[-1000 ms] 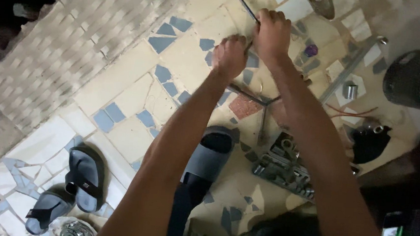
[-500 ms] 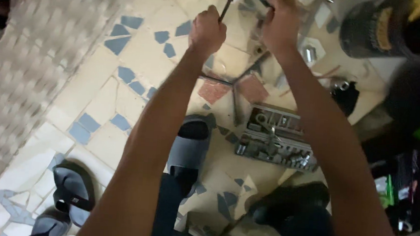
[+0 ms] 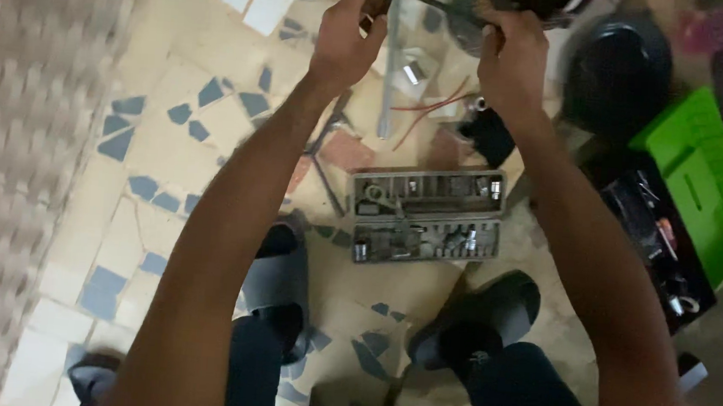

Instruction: Repairing or assembling small electronic components using various tools on the floor

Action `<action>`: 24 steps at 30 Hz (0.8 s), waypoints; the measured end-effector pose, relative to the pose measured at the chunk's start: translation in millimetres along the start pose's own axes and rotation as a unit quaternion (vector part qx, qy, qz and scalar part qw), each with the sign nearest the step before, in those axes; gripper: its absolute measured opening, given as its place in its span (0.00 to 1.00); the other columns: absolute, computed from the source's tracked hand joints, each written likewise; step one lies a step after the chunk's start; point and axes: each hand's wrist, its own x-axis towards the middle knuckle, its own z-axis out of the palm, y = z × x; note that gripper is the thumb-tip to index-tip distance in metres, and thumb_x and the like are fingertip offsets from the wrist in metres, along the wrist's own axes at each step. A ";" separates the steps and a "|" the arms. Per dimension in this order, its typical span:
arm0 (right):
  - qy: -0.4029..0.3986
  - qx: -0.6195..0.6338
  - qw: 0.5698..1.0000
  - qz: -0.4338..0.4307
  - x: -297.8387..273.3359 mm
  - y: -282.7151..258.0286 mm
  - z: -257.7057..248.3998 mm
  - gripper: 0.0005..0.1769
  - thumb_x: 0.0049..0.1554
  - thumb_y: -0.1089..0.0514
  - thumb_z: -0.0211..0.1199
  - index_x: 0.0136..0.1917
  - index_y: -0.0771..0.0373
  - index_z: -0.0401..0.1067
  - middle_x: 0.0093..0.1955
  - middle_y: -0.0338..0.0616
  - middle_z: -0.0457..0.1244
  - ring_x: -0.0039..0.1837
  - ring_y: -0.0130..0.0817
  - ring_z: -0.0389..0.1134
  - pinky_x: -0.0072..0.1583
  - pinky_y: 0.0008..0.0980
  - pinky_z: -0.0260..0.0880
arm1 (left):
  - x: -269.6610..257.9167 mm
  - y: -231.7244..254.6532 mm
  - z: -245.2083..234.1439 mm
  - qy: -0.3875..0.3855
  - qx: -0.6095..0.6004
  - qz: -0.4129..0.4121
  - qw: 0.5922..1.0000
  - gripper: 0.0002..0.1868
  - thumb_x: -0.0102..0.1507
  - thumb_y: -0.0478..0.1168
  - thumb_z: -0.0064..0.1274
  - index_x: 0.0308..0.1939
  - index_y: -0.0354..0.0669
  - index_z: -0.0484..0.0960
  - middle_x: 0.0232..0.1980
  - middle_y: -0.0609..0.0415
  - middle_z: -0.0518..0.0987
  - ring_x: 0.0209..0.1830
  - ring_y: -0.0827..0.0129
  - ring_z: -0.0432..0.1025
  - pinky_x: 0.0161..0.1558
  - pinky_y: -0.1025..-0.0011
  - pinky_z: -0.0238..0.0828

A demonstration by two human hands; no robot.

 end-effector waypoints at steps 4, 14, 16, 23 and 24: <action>0.108 -0.032 0.991 -0.072 -0.1 30.7 -57.5 0.07 0.65 0.70 0.62 0.56 0.71 0.77 0.49 0.57 0.65 0.45 0.51 0.68 0.50 0.46 0.67 | 32.9 29.7 50.3 -0.010 0.012 0.020 1.000 0.04 0.70 0.37 0.51 0.47 0.42 0.74 0.43 0.50 0.82 0.36 0.61 0.75 0.35 0.60 0.75; 0.147 -0.059 0.985 -0.071 7.0 40.8 -121.5 0.04 0.64 0.70 0.59 0.53 0.68 0.73 0.49 0.57 0.64 0.51 0.57 0.63 0.54 0.50 0.60 | 72.7 64.6 131.6 -0.015 0.002 0.074 0.997 0.08 0.71 0.43 0.48 0.51 0.46 0.73 0.43 0.48 0.81 0.40 0.59 0.77 0.37 0.61 0.72; 0.150 -0.046 0.985 -0.069 11.4 41.7 -112.8 0.06 0.61 0.71 0.60 0.53 0.67 0.72 0.48 0.57 0.62 0.50 0.57 0.63 0.52 0.50 0.61 | 75.4 73.1 135.8 -0.002 0.002 0.049 0.999 0.06 0.68 0.40 0.51 0.48 0.46 0.75 0.41 0.51 0.83 0.41 0.64 0.80 0.40 0.66 0.76; 0.100 -0.082 0.992 -0.015 26.9 51.2 -63.2 0.08 0.63 0.63 0.63 0.56 0.58 0.74 0.53 0.55 0.64 0.54 0.59 0.63 0.46 0.57 0.66 | 75.0 70.6 138.1 -0.022 -0.013 0.030 0.999 0.09 0.69 0.44 0.48 0.48 0.44 0.74 0.42 0.51 0.80 0.40 0.64 0.76 0.38 0.65 0.74; 0.096 -0.066 0.993 -0.022 29.3 48.3 -61.0 0.07 0.62 0.63 0.64 0.54 0.56 0.75 0.51 0.55 0.65 0.53 0.61 0.64 0.45 0.60 0.66 | 75.0 69.7 136.8 -0.022 -0.019 0.057 0.998 0.10 0.70 0.45 0.47 0.47 0.42 0.74 0.42 0.49 0.80 0.40 0.63 0.76 0.38 0.66 0.74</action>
